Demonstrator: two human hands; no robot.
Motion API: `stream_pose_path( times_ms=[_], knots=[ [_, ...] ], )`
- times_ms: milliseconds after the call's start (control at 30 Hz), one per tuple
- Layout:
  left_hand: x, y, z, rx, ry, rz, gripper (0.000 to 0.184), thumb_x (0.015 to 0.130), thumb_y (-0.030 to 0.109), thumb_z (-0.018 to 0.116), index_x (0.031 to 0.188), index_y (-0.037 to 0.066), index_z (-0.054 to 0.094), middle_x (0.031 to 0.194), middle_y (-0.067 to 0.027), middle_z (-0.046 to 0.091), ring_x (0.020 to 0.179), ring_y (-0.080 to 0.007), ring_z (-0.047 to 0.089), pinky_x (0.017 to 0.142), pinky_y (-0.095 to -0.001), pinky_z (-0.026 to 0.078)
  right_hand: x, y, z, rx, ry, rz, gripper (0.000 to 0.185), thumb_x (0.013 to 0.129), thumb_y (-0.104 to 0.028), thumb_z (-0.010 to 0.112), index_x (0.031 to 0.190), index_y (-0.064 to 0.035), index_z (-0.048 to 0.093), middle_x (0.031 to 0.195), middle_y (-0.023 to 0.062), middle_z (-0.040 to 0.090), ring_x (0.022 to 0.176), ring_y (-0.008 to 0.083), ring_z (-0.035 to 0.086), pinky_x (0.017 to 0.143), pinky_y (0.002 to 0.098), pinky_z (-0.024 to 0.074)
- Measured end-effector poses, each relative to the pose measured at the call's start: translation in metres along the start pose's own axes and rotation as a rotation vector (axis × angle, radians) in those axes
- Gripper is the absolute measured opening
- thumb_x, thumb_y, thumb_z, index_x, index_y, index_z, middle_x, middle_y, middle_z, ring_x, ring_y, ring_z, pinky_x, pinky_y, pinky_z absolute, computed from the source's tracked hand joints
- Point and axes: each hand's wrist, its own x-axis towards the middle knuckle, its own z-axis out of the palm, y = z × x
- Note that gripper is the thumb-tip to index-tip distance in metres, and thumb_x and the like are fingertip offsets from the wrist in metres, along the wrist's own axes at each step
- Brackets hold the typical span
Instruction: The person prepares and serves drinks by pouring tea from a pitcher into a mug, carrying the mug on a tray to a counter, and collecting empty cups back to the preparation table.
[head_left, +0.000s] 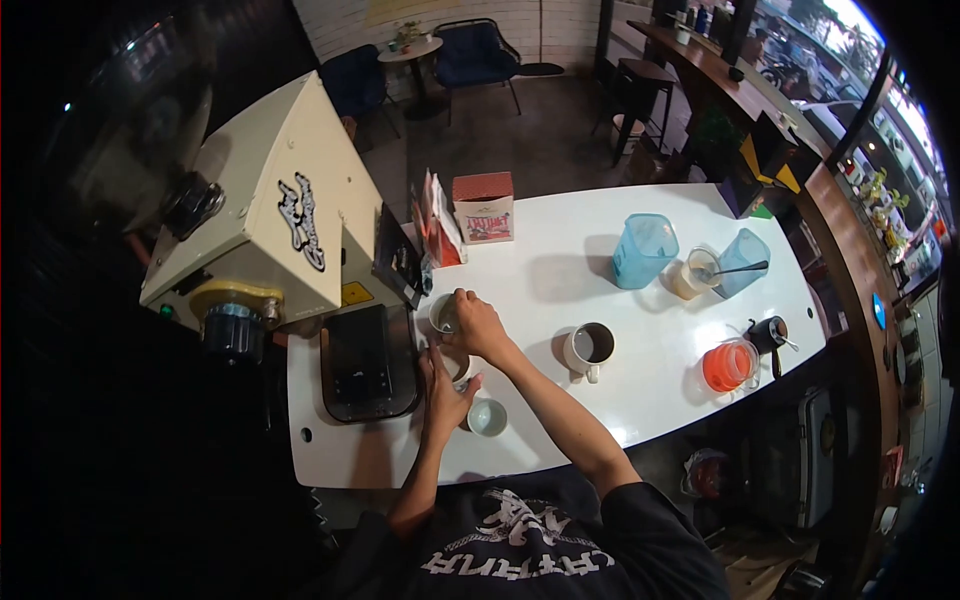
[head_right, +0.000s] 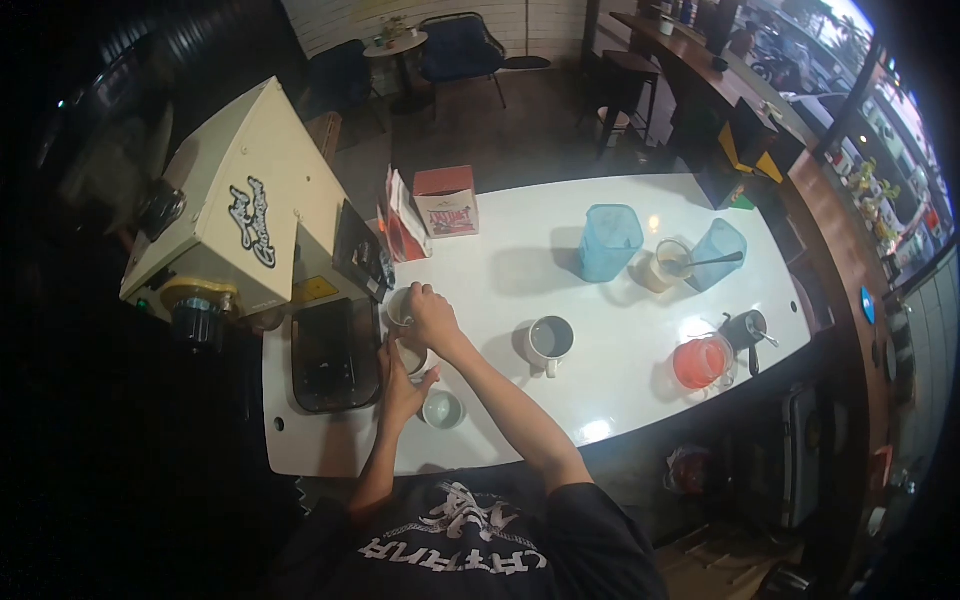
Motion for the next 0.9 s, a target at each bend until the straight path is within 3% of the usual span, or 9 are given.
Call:
stream_pose_path(
  times_ms=[67,133,300,400,467,567,667,900],
  knots=[
    [0.005,-0.005,0.000,-0.052,-0.025,0.015,0.102,0.071,0.018,0.082,0.148,0.000,0.017,0.134,-0.0266,0.034,0.127,-0.0434,0.038,0.105,-0.0484,0.036,-0.006,0.004,-0.007,-0.018,0.020,0.022,0.069,0.060,-0.029,0.082,0.107,0.0052,0.046,0.100,0.0255,0.059,0.089,0.0420,0.063,0.076,0.0461,0.0550],
    [0.012,-0.009,0.000,0.003,-0.087,0.110,0.100,0.072,0.023,0.081,0.145,-0.008,0.020,0.136,-0.0308,0.030,0.126,-0.0462,0.037,0.107,-0.0485,0.033,-0.009,0.011,-0.017,-0.040,0.039,0.046,0.069,0.060,-0.029,0.083,0.107,0.0058,0.045,0.099,0.0260,0.060,0.089,0.0417,0.064,0.076,0.0462,0.0551],
    [0.033,-0.019,0.014,0.138,-0.183,0.226,0.088,0.077,0.031,0.076,0.141,-0.008,0.030,0.132,-0.0277,0.043,0.124,-0.0430,0.039,0.106,-0.0470,0.033,-0.015,0.034,-0.042,-0.076,0.054,0.144,0.072,0.059,-0.030,0.084,0.108,0.0062,0.044,0.099,0.0268,0.060,0.089,0.0419,0.063,0.077,0.0455,0.0551],
    [0.051,-0.016,0.026,0.126,-0.199,0.289,0.088,0.078,0.033,0.075,0.141,-0.008,0.030,0.133,-0.0274,0.042,0.124,-0.0425,0.039,0.105,-0.0460,0.033,-0.017,0.047,-0.063,-0.117,0.080,0.236,0.074,0.059,-0.030,0.084,0.108,0.0069,0.043,0.100,0.0272,0.060,0.089,0.0422,0.063,0.076,0.0456,0.0549],
    [0.068,-0.016,0.034,0.137,-0.236,0.306,0.088,0.079,0.034,0.074,0.142,-0.008,0.029,0.135,-0.0270,0.040,0.124,-0.0427,0.039,0.105,-0.0469,0.033,-0.015,0.063,-0.070,-0.107,0.102,0.245,0.078,0.058,-0.030,0.085,0.113,0.0044,0.042,0.101,0.0274,0.060,0.089,0.0431,0.063,0.077,0.0474,0.0541],
    [0.092,-0.014,0.047,0.118,-0.266,0.347,0.092,0.079,0.027,0.077,0.146,-0.006,0.022,0.138,-0.0251,0.035,0.125,-0.0441,0.037,0.106,-0.0482,0.033,-0.012,0.080,-0.082,-0.105,0.141,0.272,0.085,0.058,-0.032,0.084,0.128,-0.0091,0.041,0.102,0.0284,0.059,0.091,0.0446,0.062,0.080,0.0498,0.0526],
    [0.121,-0.014,0.063,0.114,-0.268,0.375,0.092,0.078,0.026,0.077,0.146,-0.005,0.022,0.139,-0.0247,0.036,0.126,-0.0432,0.037,0.106,-0.0484,0.033,-0.005,0.091,-0.094,-0.135,0.123,0.356,0.084,0.059,-0.034,0.083,0.128,-0.0096,0.042,0.104,0.0301,0.058,0.092,0.0458,0.061,0.080,0.0492,0.0526],
    [0.166,-0.005,0.076,0.041,-0.315,0.377,0.093,0.075,0.020,0.079,0.146,-0.003,0.024,0.139,-0.0222,0.038,0.128,-0.0393,0.040,0.107,-0.0444,0.035,0.006,0.102,-0.086,-0.100,0.197,0.345,0.079,0.062,-0.037,0.082,0.118,0.0016,0.042,0.102,0.0342,0.057,0.094,0.0461,0.061,0.080,0.0475,0.0532]
  ],
)
